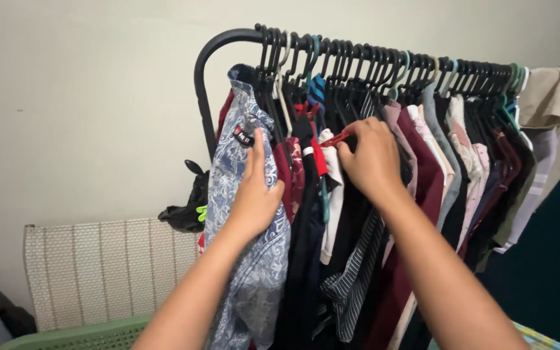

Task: The person adjusts a blue patterned shirt on a hanger and then slides multiple hangers along a clothing rack to organize garments. The person uses both hands to move and align the hangers.

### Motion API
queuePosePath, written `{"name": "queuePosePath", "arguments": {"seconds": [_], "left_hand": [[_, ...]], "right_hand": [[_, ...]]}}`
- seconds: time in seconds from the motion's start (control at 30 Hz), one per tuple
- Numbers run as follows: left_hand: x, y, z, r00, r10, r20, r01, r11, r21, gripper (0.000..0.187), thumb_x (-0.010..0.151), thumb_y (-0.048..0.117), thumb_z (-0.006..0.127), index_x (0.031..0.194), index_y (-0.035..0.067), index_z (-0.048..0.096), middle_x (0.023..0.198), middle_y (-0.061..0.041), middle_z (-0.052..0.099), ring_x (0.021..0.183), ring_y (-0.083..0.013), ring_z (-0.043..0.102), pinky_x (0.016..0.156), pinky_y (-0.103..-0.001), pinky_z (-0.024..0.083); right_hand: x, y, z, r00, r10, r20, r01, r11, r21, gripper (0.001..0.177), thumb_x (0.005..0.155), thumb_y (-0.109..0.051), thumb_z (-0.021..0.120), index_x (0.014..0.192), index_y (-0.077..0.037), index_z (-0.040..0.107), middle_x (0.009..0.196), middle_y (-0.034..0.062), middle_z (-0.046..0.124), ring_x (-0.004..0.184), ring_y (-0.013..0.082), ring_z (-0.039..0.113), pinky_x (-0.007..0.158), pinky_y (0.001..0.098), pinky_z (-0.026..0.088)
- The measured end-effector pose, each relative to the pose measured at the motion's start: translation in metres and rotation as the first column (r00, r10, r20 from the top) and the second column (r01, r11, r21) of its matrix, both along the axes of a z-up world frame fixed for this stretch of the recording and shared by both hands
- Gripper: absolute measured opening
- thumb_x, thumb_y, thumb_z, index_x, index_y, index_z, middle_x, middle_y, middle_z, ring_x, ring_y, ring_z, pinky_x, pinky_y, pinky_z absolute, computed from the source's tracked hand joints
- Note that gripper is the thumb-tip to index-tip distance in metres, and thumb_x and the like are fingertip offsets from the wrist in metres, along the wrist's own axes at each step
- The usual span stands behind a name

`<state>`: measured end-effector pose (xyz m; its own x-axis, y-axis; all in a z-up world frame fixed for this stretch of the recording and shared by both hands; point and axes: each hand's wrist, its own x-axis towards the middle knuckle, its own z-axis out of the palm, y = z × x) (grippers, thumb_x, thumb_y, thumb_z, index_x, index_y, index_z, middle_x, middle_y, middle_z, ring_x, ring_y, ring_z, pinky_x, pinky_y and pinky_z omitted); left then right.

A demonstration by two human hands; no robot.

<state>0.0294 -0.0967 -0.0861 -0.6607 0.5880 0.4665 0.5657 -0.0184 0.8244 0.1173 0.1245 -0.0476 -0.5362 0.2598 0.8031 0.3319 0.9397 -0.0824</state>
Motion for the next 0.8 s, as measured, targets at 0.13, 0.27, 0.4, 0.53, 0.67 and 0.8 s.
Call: {"name": "queuePosePath", "arguments": {"seconds": [0.13,0.27,0.4,0.53,0.67,0.8], "left_hand": [[0.01,-0.006,-0.012,1.0,-0.014,0.0,0.014,1.0,0.017,0.094,0.09,0.007,0.053,0.166,0.025,0.0,0.162,-0.042,0.004,0.149,-0.0581,0.009,0.12,-0.064,0.019],[0.027,-0.012,-0.041,0.996,0.085,-0.032,-0.081,0.992,0.1,0.098,0.086,-0.001,0.059,0.166,0.013,0.004,0.161,-0.041,0.01,0.147,-0.059,0.017,0.115,-0.067,0.024],[0.021,0.004,-0.119,0.972,0.165,-0.165,-0.156,0.985,0.07,0.113,0.069,-0.004,0.066,0.163,0.016,0.007,0.168,-0.029,0.009,0.153,-0.0452,0.019,0.116,-0.061,0.02],[0.022,-0.011,-0.16,0.989,0.008,-0.146,0.023,0.978,0.209,0.09,0.076,0.002,0.051,0.159,0.003,0.017,0.165,-0.02,0.03,0.146,-0.037,0.042,0.113,-0.04,0.037],[0.013,-0.035,-0.144,0.954,-0.22,0.205,0.149,0.938,0.311,0.081,0.082,0.024,0.04,0.16,0.015,0.021,0.16,-0.016,0.035,0.152,-0.03,0.03,0.12,-0.049,0.023],[-0.071,0.001,-0.167,0.933,-0.226,0.282,0.0,0.781,0.625,0.067,0.106,0.047,0.025,0.165,0.018,0.017,0.168,-0.022,0.019,0.156,-0.0373,0.011,0.126,-0.05,0.009]], "right_hand": [[0.001,-0.005,0.006,0.999,-0.028,0.035,0.028,1.0,-0.004,0.04,0.083,-0.023,0.076,0.123,-0.015,0.074,0.105,0.0124,0.064,0.105,0.0357,0.062,0.092,0.0493,0.047],[-0.012,-0.054,0.007,0.988,0.151,-0.033,-0.143,0.974,0.173,0.048,0.08,-0.019,0.076,0.126,-0.012,0.071,0.11,0.0176,0.061,0.103,0.0414,0.059,0.085,0.0511,0.047],[-0.021,-0.114,0.003,0.964,0.236,0.121,-0.237,0.972,-0.006,0.037,0.095,-0.023,0.06,0.126,-0.005,0.069,0.102,0.0118,0.057,0.091,0.0262,0.055,0.079,0.0379,0.05],[-0.044,-0.106,-0.013,0.978,0.163,0.128,-0.185,0.966,0.183,0.07,0.094,-0.064,0.063,0.078,0.004,0.074,0.09,0.0142,0.051,0.087,0.0307,0.046,0.083,0.0439,0.04],[-0.047,-0.102,-0.006,0.976,0.056,0.21,-0.078,0.992,0.098,0.041,0.085,-0.037,0.069,0.089,0.004,0.075,0.103,0.0182,0.053,0.093,0.0353,0.051,0.083,0.0453,0.045],[-0.053,-0.074,-0.002,0.955,0.197,0.222,-0.17,0.976,-0.133,0.036,0.078,-0.034,0.076,0.087,0.0,0.077,0.103,0.0183,0.058,0.101,0.0417,0.06,0.085,0.0493,0.051]]}}
